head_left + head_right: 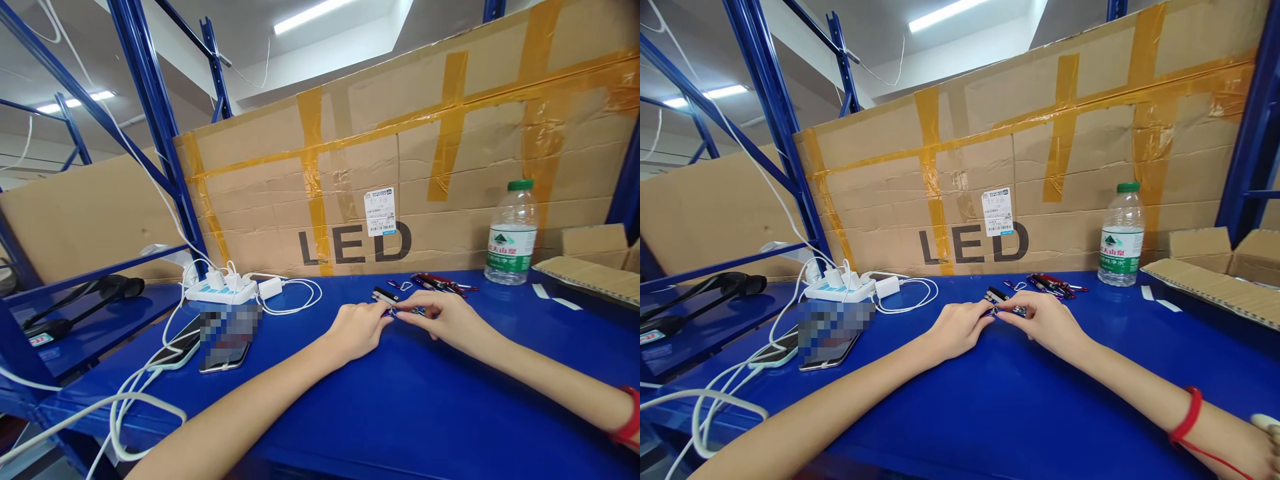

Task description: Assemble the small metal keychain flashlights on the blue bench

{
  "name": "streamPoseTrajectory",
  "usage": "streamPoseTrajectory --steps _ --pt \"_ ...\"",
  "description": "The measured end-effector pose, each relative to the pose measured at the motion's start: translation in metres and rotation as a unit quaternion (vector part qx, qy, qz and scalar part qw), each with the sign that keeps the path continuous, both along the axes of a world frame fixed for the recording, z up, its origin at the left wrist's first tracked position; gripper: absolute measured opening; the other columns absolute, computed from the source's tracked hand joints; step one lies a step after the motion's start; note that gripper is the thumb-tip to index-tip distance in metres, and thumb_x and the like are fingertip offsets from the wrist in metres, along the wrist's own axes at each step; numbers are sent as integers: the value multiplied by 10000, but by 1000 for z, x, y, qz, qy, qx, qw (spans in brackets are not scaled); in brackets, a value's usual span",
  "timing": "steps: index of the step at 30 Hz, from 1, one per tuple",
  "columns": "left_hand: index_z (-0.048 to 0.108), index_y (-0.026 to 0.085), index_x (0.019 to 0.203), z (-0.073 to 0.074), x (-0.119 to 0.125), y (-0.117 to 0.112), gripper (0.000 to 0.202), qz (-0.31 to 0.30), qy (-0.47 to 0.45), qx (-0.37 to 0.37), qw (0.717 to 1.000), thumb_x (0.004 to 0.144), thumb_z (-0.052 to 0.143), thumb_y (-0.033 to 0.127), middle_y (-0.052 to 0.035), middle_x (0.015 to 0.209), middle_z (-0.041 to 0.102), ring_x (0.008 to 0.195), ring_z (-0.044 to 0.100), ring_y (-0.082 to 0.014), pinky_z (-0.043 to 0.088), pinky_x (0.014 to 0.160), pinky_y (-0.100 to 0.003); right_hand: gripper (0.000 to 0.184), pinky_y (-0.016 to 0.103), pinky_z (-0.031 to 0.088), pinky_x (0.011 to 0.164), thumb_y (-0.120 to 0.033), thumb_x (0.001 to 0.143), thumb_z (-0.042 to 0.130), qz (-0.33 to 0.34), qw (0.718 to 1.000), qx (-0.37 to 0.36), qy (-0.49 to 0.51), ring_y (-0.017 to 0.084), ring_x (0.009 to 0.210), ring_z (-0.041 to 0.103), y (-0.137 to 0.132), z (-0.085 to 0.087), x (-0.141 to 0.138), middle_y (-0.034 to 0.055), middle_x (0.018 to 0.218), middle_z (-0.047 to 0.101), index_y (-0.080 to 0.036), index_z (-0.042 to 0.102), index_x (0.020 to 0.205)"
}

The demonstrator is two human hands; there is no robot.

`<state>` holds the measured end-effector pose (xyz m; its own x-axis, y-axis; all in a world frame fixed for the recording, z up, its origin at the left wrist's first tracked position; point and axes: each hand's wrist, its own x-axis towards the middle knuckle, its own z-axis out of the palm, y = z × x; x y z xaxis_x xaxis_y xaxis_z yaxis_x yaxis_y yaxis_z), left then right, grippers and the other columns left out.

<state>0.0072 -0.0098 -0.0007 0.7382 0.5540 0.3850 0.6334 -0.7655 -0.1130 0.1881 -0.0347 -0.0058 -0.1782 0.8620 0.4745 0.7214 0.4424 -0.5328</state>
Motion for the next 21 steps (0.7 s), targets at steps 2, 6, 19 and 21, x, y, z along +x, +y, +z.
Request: streamPoseTrajectory --steps 2,6,19,21 --pt "417 191 1017 0 0 0 213 -3 3 1 1000 889 281 294 -48 902 625 814 598 -197 454 657 -285 317 247 397 427 -487 711 510 15 1000 -5 8 71 365 467 0 -1 0 24 809 631 -239 666 833" --pt "398 196 1041 -1 -2 2 209 -35 4 -16 999 897 268 274 -47 936 615 839 593 -191 447 682 -279 331 249 403 409 -501 679 542 32 999 -7 41 66 346 455 -2 1 -1 40 794 626 -217 669 793" --pt "391 211 1082 -1 -4 4 224 -111 -59 -96 987 903 262 246 -39 1021 575 918 563 -167 434 732 -252 382 235 402 366 -530 623 582 41 993 -35 106 68 366 461 -11 10 -6 51 733 600 -155 631 673" --pt "398 220 1093 -3 -4 5 236 -118 -72 -100 985 904 261 251 -36 1045 564 951 548 -165 429 763 -259 388 231 403 350 -535 611 589 49 991 -32 118 61 362 457 -11 11 -7 56 746 594 -149 621 644"
